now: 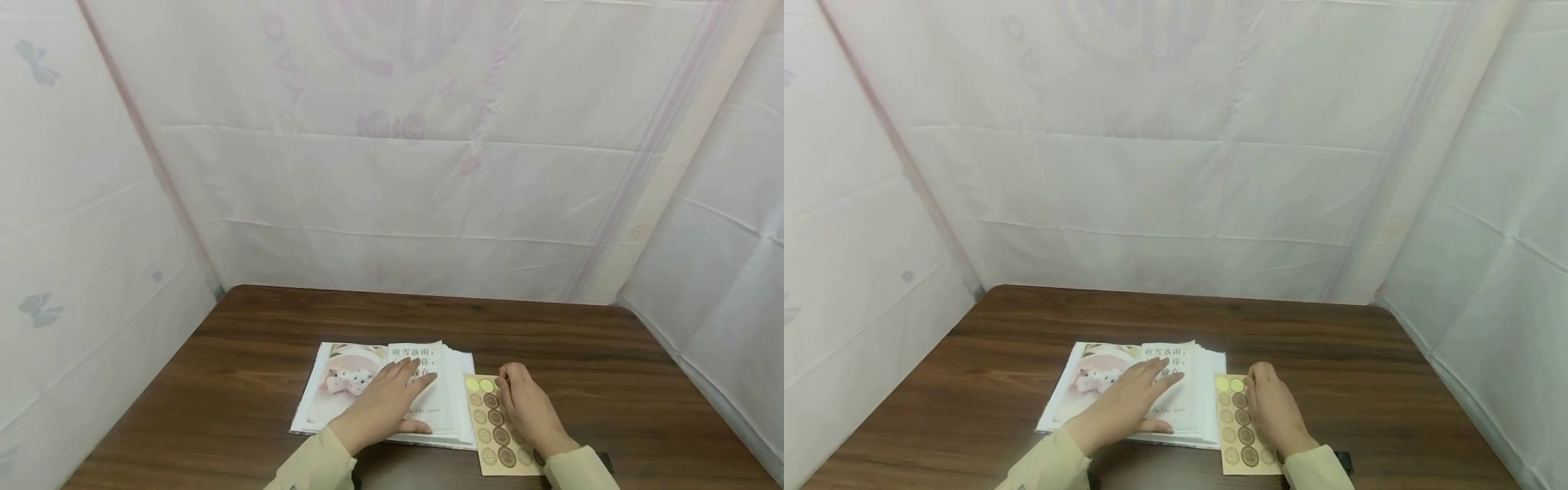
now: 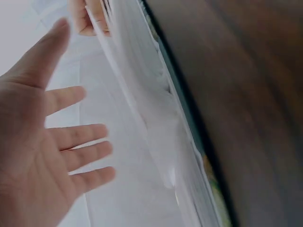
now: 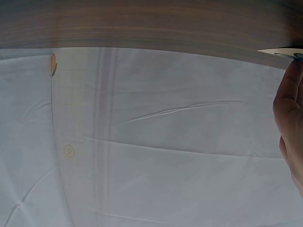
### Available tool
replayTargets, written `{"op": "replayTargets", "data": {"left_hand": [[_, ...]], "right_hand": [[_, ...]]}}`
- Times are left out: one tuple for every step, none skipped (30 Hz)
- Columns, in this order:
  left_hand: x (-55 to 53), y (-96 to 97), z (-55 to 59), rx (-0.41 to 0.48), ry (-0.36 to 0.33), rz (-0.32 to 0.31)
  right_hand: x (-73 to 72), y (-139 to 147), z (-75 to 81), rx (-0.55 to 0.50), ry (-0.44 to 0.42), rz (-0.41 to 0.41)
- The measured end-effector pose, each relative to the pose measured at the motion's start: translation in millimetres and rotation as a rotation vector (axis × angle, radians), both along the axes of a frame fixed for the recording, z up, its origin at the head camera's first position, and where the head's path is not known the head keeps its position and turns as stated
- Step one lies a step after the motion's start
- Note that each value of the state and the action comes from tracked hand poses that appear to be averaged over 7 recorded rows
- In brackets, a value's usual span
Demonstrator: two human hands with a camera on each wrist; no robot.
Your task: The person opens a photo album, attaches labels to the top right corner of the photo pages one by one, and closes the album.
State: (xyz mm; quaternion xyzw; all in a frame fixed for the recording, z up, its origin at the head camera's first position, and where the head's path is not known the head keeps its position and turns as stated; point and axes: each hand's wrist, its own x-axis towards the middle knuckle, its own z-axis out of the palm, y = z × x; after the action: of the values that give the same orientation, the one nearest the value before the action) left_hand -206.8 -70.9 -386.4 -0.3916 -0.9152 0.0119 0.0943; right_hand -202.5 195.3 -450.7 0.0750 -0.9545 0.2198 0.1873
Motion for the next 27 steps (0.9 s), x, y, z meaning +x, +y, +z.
{"op": "replayTargets", "data": {"left_hand": [[1.2,-2.3,-0.8,0.000,-0.012,0.001],[2.1,-4.0,-1.7,0.000,-0.021,-0.002],[2.9,-5.2,-2.1,-0.004,-0.028,-0.003],[3.6,-6.1,-2.5,-0.004,-0.035,-0.004],[4.1,-6.4,-3.1,-0.005,-0.040,-0.003],[4.6,-6.5,-3.4,-0.012,-0.048,0.002],[4.7,-6.5,-4.2,-0.018,-0.047,0.006],[4.9,-6.4,-4.9,-0.024,-0.047,0.012],[5.4,-6.2,-5.2,-0.031,-0.047,0.023],[5.8,-6.2,-5.8,-0.033,-0.047,0.031],[6.3,-6.3,-6.6,-0.035,-0.049,0.037],[6.8,-6.6,-7.4,-0.037,-0.050,0.043],[7.5,-7.0,-8.3,-0.037,-0.050,0.045],[8.3,-7.6,-9.0,-0.040,-0.049,0.047],[9.0,-8.4,-9.8,-0.042,-0.048,0.050],[9.7,-9.4,-10.5,-0.042,-0.047,0.052],[10.5,-10.5,-11.1,-0.043,-0.045,0.056],[11.1,-11.6,-11.7,-0.046,-0.037,0.062],[11.5,-12.8,-12.2,-0.049,-0.024,0.068],[11.9,-13.8,-12.6,-0.051,-0.011,0.076],[12.3,-14.8,-12.8,-0.055,0.000,0.084],[12.7,-15.5,-12.8,-0.057,0.009,0.090],[13.0,-16.1,-13.0,-0.061,0.012,0.097],[13.2,-16.4,-13.0,-0.065,0.016,0.100],[13.3,-16.4,-13.1,-0.068,0.012,0.101],[13.3,-16.2,-13.2,-0.069,0.003,0.103],[13.3,-15.7,-13.2,-0.068,-0.007,0.103]], "right_hand": [[0.4,1,0.0,0.001,0.000,0.000],[0.9,1,0.0,0.002,0.003,-0.002],[1.2,2,-0.1,0.001,0.005,-0.005],[1.5,3,-0.3,0.002,0.005,-0.009],[2.0,4,-0.4,0.002,0.006,-0.012],[2.3,5,-0.5,0.003,0.007,-0.013],[2.6,6,-0.7,0.004,0.009,-0.014],[2.7,7,-1.0,0.005,0.011,-0.015],[2.9,8,-1.3,0.005,0.014,-0.012],[3.2,9,-1.6,0.006,0.016,-0.011],[3.3,9,-1.8,0.006,0.019,-0.009],[3.4,10,-2.3,0.006,0.023,-0.008],[3.5,10,-2.8,0.008,0.027,-0.008],[3.4,10,-3.3,0.009,0.029,-0.009],[3.3,11,-3.8,0.010,0.033,-0.008],[3.2,11,-4.3,0.014,0.037,-0.007],[3.0,11,-4.6,0.018,0.040,-0.007],[2.8,11,-4.8,0.020,0.041,-0.006],[2.7,11,-5.0,0.023,0.044,-0.004],[2.6,10,-5.0,0.023,0.045,-0.003],[2.6,10,-4.8,0.023,0.047,-0.001],[2.5,10,-4.7,0.024,0.047,0.002],[2.4,10,-4.5,0.026,0.046,0.003],[2.4,10,-4.4,0.028,0.045,0.006],[2.4,10,-4.1,0.029,0.046,0.009],[2.5,11,-3.9,0.030,0.045,0.012],[2.6,11,-3.7,0.033,0.049,0.014]]}}
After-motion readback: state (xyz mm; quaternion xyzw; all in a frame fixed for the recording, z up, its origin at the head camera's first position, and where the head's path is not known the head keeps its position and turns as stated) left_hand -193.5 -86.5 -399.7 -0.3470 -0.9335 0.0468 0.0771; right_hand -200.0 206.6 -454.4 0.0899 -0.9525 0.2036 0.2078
